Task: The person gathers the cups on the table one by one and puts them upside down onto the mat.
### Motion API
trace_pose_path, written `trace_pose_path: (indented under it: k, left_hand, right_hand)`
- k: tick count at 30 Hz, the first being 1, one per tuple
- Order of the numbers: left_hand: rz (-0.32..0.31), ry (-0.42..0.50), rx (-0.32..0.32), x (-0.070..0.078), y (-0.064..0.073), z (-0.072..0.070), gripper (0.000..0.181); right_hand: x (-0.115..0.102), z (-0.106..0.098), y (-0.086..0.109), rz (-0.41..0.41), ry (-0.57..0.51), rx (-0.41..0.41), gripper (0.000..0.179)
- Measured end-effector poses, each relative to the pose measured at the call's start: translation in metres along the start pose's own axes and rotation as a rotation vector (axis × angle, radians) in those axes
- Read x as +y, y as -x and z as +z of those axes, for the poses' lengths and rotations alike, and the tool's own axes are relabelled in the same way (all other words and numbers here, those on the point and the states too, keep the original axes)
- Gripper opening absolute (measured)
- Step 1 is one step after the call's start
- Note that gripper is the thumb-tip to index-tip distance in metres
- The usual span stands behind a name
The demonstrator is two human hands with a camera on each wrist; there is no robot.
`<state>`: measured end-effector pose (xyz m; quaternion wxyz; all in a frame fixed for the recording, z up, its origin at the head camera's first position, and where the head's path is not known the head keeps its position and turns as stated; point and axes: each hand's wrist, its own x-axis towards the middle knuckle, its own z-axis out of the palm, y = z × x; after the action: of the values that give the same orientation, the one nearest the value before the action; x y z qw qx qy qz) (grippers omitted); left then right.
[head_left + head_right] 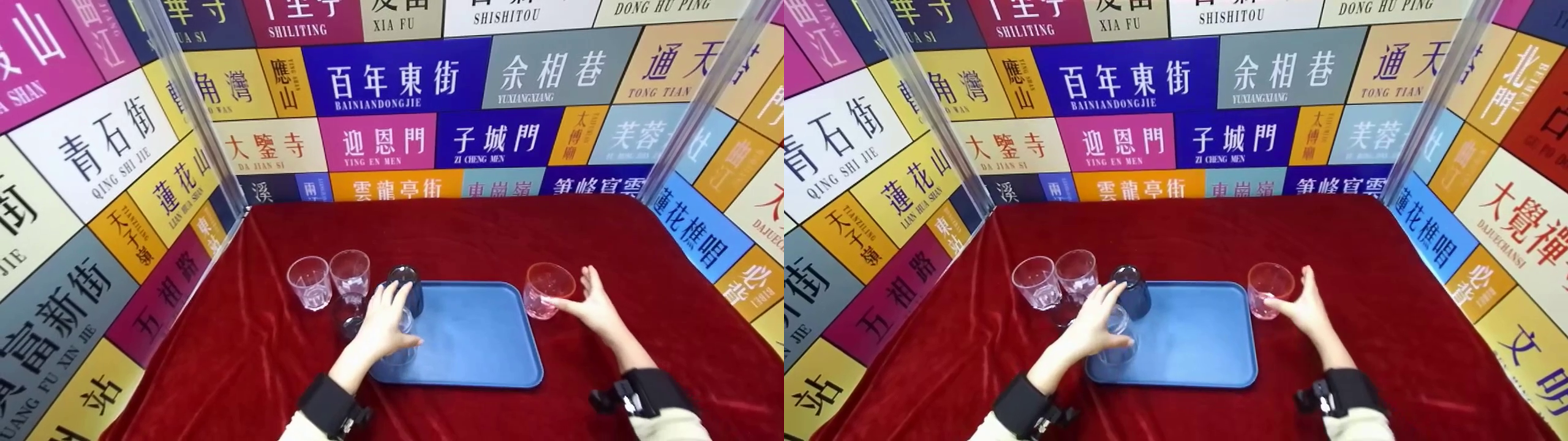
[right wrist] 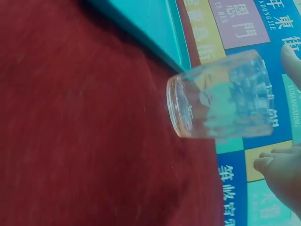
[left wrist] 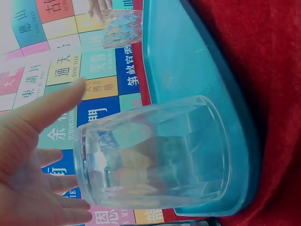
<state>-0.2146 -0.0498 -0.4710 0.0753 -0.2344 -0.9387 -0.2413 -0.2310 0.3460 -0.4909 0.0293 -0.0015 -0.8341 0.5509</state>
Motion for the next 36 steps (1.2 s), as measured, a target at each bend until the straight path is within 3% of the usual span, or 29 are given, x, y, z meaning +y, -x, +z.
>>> trace_pose_path:
  k: [5, 13, 19, 28, 36]
  left_hand:
    - [0.000, 0.035, 0.049, 0.000, 0.001, -0.004, 0.101]
    - [0.007, 0.051, 0.063, -0.002, 0.004, -0.001, 0.101]
    - [0.022, 0.052, 0.073, -0.002, 0.004, 0.000, 0.100]
    - [-0.006, 0.133, 0.022, -0.002, 0.007, -0.002, 0.097]
    - [-0.006, 0.134, 0.021, -0.005, 0.008, -0.003, 0.095]
  right_hand:
    - [0.004, 0.011, -0.014, 0.039, -0.073, -0.016, 0.113]
    - [0.014, 0.018, -0.020, 0.064, -0.155, -0.023, 0.112]
    - [0.012, 0.021, -0.022, 0.055, -0.123, -0.010, 0.107]
    - [0.018, 0.022, -0.022, 0.004, -0.023, 0.035, 0.089]
    - [0.020, 0.025, -0.024, 0.001, -0.038, 0.050, 0.087]
